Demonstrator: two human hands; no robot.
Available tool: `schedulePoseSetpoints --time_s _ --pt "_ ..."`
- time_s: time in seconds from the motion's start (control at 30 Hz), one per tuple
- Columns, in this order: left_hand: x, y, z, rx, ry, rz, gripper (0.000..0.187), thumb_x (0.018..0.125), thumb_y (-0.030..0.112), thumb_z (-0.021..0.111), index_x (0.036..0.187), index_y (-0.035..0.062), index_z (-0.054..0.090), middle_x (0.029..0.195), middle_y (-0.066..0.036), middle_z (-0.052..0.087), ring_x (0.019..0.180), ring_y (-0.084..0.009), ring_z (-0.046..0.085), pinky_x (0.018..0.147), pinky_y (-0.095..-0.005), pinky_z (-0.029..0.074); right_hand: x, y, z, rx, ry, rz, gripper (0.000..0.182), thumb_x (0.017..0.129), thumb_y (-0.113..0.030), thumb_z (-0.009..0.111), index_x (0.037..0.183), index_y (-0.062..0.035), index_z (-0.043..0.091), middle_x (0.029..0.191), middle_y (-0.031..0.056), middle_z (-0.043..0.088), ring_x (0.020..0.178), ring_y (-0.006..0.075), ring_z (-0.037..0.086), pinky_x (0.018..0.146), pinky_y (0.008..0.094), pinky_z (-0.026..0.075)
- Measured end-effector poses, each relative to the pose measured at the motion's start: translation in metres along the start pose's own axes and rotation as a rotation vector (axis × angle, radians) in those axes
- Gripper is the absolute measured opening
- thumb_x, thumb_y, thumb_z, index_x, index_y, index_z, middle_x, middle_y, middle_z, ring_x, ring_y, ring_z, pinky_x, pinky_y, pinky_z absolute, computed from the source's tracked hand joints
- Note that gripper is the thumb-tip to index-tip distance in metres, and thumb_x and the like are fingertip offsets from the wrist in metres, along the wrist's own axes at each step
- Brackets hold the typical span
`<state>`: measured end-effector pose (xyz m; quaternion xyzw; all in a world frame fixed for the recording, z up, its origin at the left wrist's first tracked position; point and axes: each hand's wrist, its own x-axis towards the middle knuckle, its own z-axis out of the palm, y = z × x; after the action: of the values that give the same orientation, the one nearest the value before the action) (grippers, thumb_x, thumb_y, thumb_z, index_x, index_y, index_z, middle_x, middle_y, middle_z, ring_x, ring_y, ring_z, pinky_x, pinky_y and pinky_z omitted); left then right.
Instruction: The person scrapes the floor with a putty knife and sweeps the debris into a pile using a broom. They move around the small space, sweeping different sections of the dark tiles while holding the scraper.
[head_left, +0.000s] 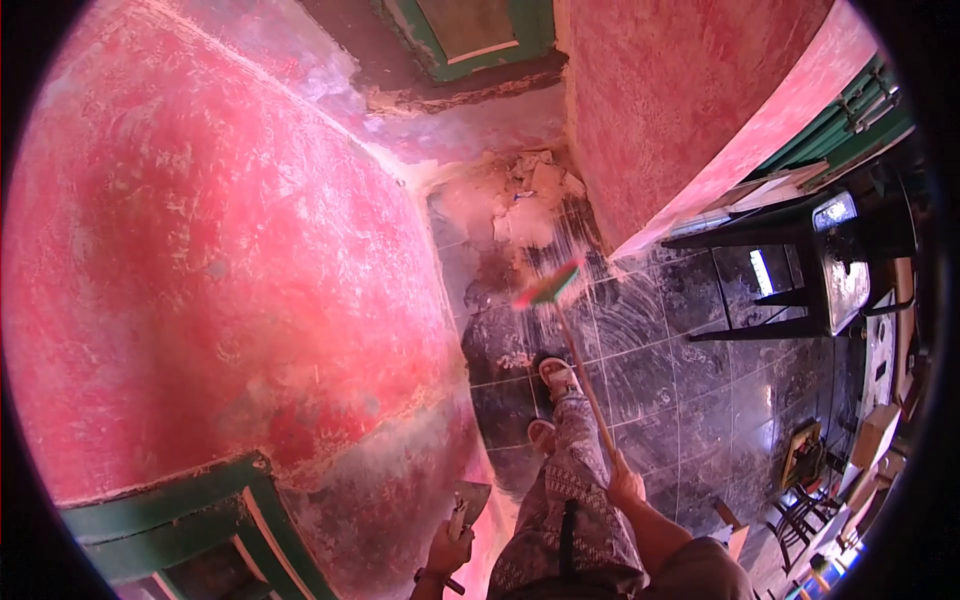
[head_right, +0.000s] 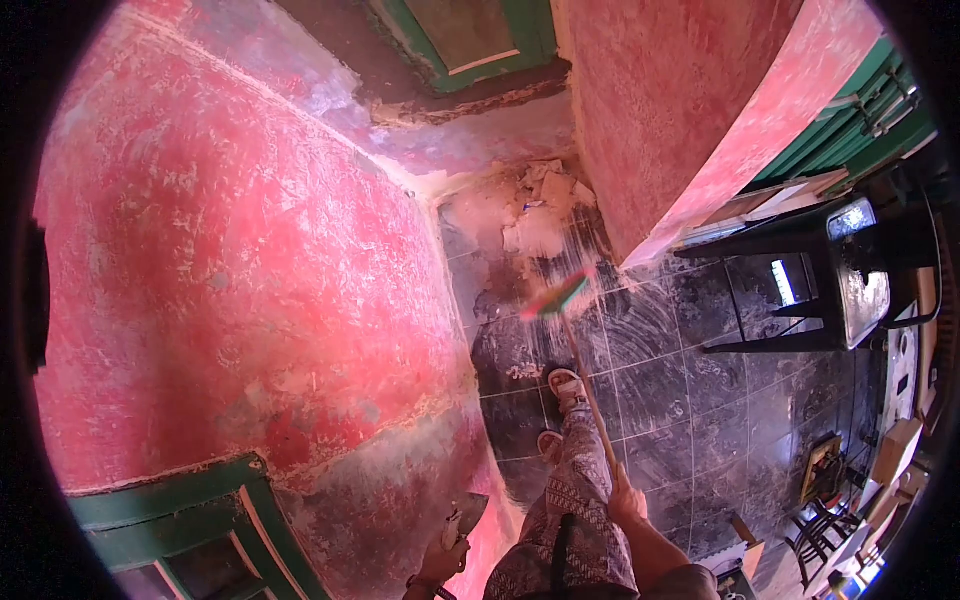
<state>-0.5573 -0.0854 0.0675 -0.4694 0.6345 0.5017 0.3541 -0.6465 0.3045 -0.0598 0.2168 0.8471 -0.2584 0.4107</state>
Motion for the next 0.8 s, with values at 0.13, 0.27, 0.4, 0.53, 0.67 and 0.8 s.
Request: schedulePoseSetpoints --time_s 0.13,0.27,0.4,0.53,0.67,0.8 --pt "-0.007 0.008 0.011 -0.006 0.029 0.061 0.024 0.088 0.018 0.071 0.097 0.0009 0.057 0.075 -0.006 0.062 0.062 -0.0120 0.059 0.055 -0.0298 0.047 0.035 -0.012 0.019 0.053 -0.001 -0.007 0.051 0.101 -0.030 0.042 0.151 -0.0178 0.040 0.102 0.0304 0.067 0.098 0.0498 0.064 0.084 0.0587 0.049" --pt "-0.003 -0.009 0.009 0.080 0.029 0.187 0.023 0.087 0.017 0.071 0.097 0.0017 0.057 0.073 -0.006 0.061 0.061 -0.0123 0.059 0.054 -0.0296 0.047 0.126 -0.135 -0.018 0.255 0.142 -0.213 0.048 0.098 -0.023 0.048 0.145 -0.0135 0.045 0.102 0.0283 0.067 0.098 0.0500 0.063 0.081 0.0595 0.048" --pt "-0.021 0.033 0.003 0.045 0.025 -0.039 0.021 0.086 0.015 0.070 0.097 0.0032 0.057 0.066 -0.003 0.058 0.053 -0.0122 0.056 0.048 -0.0301 0.045 0.193 -0.213 -0.023 0.315 0.235 -0.283 0.037 0.096 -0.021 0.049 0.131 -0.0091 0.054 0.098 0.0298 0.067 0.096 0.0503 0.063 0.080 0.0581 0.049" --pt "-0.024 0.040 -0.005 -0.038 -0.004 0.052 0.018 0.087 0.014 0.069 0.097 0.0041 0.057 0.063 -0.002 0.056 0.049 -0.0115 0.054 0.044 -0.0297 0.043 0.159 -0.172 -0.019 0.376 0.192 -0.452 0.040 0.097 -0.022 0.047 0.135 -0.0110 0.053 0.105 0.0268 0.067 0.104 0.0482 0.062 0.084 0.0558 0.050" --pt "-0.021 0.021 -0.013 -0.035 0.028 0.030 0.018 0.088 0.015 0.069 0.096 0.0037 0.057 0.064 -0.001 0.057 0.049 -0.0113 0.055 0.044 -0.0291 0.042 0.032 -0.086 -0.048 0.135 -0.034 -0.072 0.058 0.100 -0.023 0.042 0.156 -0.0216 0.029 0.119 0.0290 0.063 0.102 0.0498 0.062 0.084 0.0567 0.051" --pt "-0.030 0.024 -0.002 0.063 0.042 -0.020 0.021 0.087 0.017 0.070 0.096 0.0031 0.057 0.064 -0.002 0.057 0.049 -0.0114 0.055 0.044 -0.0294 0.043 -0.051 0.039 -0.033 -0.055 -0.067 0.004 0.056 0.101 -0.030 0.044 0.155 -0.0344 0.029 0.102 0.0300 0.066 0.092 0.0495 0.065 0.079 0.0594 0.051"
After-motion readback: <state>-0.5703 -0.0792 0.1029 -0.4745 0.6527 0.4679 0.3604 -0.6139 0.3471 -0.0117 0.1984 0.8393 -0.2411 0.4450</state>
